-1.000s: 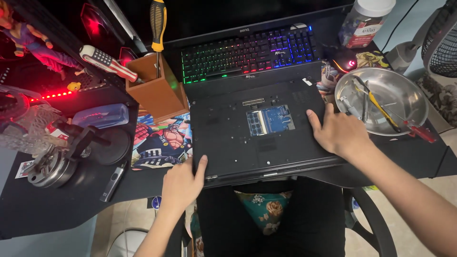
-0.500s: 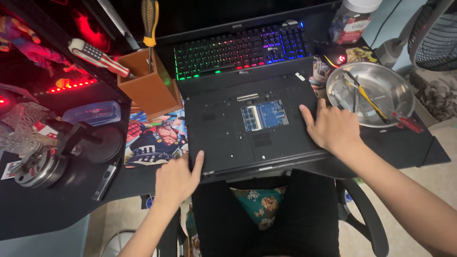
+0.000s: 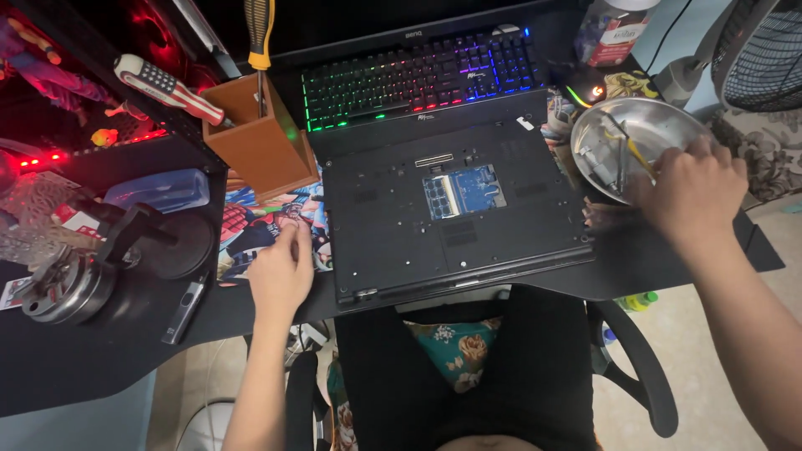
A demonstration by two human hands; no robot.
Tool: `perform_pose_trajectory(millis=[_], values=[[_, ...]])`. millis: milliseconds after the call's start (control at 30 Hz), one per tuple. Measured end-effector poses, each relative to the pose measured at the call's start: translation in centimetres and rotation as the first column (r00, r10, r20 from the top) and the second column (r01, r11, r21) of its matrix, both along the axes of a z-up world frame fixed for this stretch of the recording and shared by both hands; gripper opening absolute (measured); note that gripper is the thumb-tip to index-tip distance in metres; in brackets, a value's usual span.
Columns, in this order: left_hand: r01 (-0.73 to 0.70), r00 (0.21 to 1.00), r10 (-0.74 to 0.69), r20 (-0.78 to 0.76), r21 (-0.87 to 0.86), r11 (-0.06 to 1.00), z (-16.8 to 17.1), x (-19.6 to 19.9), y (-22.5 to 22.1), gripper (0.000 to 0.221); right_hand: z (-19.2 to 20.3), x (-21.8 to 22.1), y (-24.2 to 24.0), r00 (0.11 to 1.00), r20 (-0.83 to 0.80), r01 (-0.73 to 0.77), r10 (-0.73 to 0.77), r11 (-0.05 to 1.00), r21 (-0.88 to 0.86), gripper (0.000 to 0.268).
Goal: Using a small screwdriver to remove the screws from the base of a laptop for disassembly.
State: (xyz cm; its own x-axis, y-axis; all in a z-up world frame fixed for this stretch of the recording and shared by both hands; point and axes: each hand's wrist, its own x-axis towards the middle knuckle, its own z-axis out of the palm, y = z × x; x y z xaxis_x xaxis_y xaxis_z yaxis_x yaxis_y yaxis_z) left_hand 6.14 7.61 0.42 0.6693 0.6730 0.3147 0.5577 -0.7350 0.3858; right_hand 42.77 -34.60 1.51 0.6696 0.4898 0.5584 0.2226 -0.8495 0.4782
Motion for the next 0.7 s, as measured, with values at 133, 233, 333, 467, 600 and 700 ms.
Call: perform_pose_trajectory(millis=[133,233,333,467,600,700], values=[[0.031,0.999,-0.029,-0.021,0.106,0.994,-0.5,0.0,-0.1,0.029,-1.0,1.1,-0.2,0.998,0.012,0.066,-0.066,0.997,-0.041,0.027],[0.031,0.999,-0.028,-0.035,0.097,0.995,-0.1,0.0,-0.3,0.030,0.4,-0.4,0.7,0.996,0.078,0.048,-0.045,0.998,-0.045,0.031],[0.018,1.000,-0.013,-0.028,0.181,0.983,-1.3,0.2,0.2,0.024,0.9,-1.4,0.2,0.969,0.229,-0.094,0.087,0.995,0.018,0.022],[0.026,0.999,-0.024,-0.023,0.127,0.992,-0.8,0.1,0.2,0.029,7.1,-7.8,4.6,0.944,-0.158,-0.219,0.288,0.910,0.351,0.015],[0.030,1.000,-0.030,-0.006,0.165,0.986,-0.9,0.0,0.0,0.027,9.0,-12.4,10.7,0.341,-0.597,-0.280,0.726,0.685,0.673,0.026],[-0.018,0.998,0.021,-0.052,0.055,0.998,0.5,0.2,-0.6,0.032,9.4,-14.8,14.7,0.076,-0.554,-0.319,0.829,0.547,0.774,0.028]])
